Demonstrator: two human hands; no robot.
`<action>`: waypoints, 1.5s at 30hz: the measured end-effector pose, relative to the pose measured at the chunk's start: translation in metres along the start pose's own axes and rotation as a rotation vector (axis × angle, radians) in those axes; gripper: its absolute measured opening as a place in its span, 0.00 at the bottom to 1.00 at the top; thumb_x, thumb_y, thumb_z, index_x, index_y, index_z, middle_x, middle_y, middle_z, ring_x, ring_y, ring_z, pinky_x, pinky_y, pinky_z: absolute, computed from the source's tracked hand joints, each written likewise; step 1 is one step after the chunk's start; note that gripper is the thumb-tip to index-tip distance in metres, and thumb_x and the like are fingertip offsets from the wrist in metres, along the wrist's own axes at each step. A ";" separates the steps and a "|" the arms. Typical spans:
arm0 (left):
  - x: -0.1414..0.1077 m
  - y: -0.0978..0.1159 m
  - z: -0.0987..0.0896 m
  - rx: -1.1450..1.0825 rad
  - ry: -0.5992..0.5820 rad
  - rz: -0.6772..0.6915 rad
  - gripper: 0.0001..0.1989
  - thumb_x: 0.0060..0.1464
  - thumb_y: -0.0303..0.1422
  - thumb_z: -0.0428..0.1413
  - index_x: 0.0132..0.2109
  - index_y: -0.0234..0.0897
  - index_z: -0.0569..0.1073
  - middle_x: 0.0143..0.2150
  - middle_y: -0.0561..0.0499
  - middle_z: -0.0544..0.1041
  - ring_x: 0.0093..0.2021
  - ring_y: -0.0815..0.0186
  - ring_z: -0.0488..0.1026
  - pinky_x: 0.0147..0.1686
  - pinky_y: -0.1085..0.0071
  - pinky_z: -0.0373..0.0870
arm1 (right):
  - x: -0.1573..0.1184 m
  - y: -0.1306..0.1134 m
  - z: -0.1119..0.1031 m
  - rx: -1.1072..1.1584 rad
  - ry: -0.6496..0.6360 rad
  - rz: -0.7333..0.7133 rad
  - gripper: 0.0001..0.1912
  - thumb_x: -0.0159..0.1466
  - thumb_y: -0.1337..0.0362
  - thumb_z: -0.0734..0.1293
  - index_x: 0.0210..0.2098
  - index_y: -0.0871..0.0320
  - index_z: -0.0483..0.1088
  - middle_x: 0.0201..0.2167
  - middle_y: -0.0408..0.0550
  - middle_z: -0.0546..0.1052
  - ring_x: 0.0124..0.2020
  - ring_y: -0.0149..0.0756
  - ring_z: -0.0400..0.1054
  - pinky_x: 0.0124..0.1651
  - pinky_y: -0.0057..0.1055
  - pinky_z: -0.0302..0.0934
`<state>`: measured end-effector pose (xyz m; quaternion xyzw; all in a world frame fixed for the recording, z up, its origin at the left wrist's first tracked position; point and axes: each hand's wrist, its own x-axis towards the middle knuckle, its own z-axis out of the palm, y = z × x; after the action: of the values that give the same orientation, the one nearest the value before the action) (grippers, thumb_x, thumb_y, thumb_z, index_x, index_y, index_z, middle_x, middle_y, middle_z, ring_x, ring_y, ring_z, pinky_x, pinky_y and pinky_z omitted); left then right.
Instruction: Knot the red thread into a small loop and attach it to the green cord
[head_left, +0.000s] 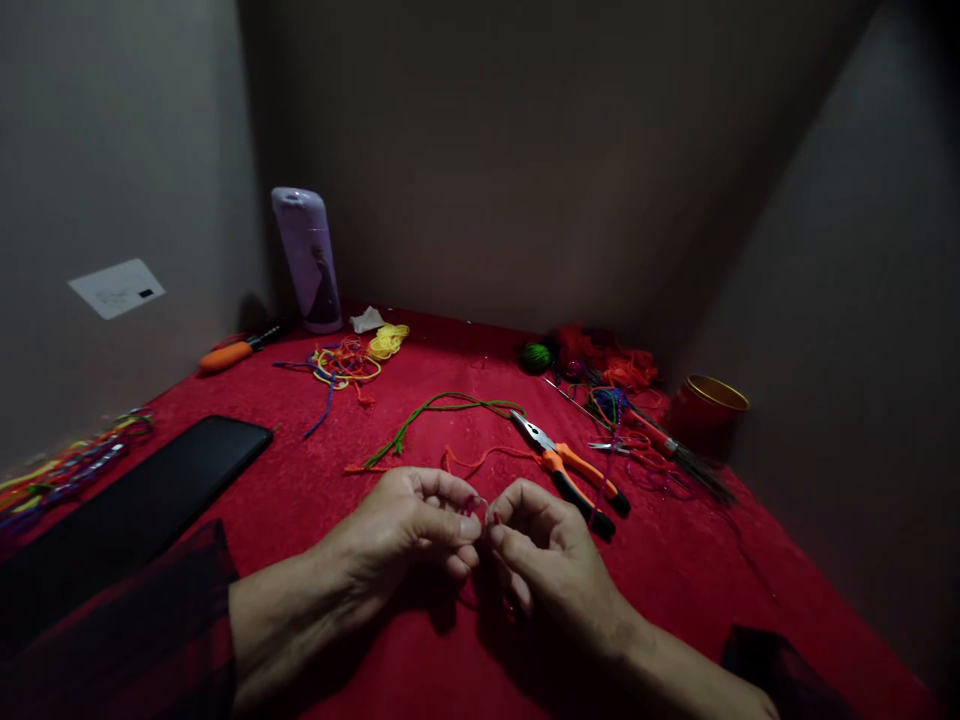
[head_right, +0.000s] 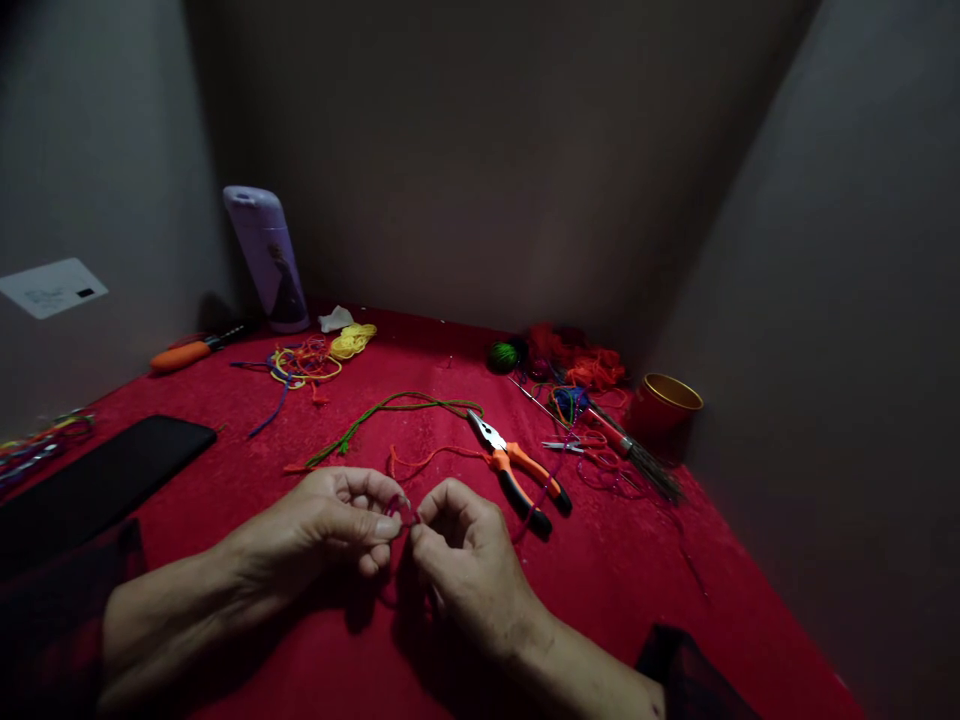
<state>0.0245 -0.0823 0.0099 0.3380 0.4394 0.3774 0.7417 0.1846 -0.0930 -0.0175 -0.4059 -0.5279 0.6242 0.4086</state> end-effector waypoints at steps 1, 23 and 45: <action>0.000 0.000 0.000 0.002 0.021 0.000 0.09 0.37 0.20 0.60 0.30 0.29 0.71 0.19 0.51 0.73 0.17 0.72 0.70 0.19 0.78 0.67 | -0.001 0.000 0.000 -0.010 0.000 -0.007 0.10 0.57 0.60 0.66 0.28 0.58 0.60 0.16 0.36 0.65 0.14 0.23 0.56 0.17 0.20 0.51; -0.006 0.003 0.011 0.255 0.059 0.153 0.15 0.36 0.23 0.59 0.35 0.33 0.65 0.21 0.59 0.69 0.18 0.72 0.68 0.19 0.73 0.67 | -0.004 -0.002 -0.004 -0.684 0.124 -0.654 0.05 0.58 0.73 0.62 0.30 0.60 0.69 0.23 0.43 0.70 0.22 0.26 0.61 0.25 0.24 0.55; -0.004 0.004 0.005 0.220 0.018 0.127 0.20 0.37 0.22 0.58 0.40 0.33 0.63 0.21 0.60 0.69 0.15 0.72 0.67 0.15 0.76 0.63 | -0.001 -0.001 -0.002 -0.198 0.093 -0.140 0.11 0.65 0.59 0.60 0.30 0.59 0.64 0.19 0.37 0.63 0.17 0.22 0.54 0.19 0.19 0.51</action>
<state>0.0273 -0.0846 0.0165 0.4411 0.4625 0.3763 0.6708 0.1872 -0.0935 -0.0171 -0.4347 -0.5946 0.5195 0.4332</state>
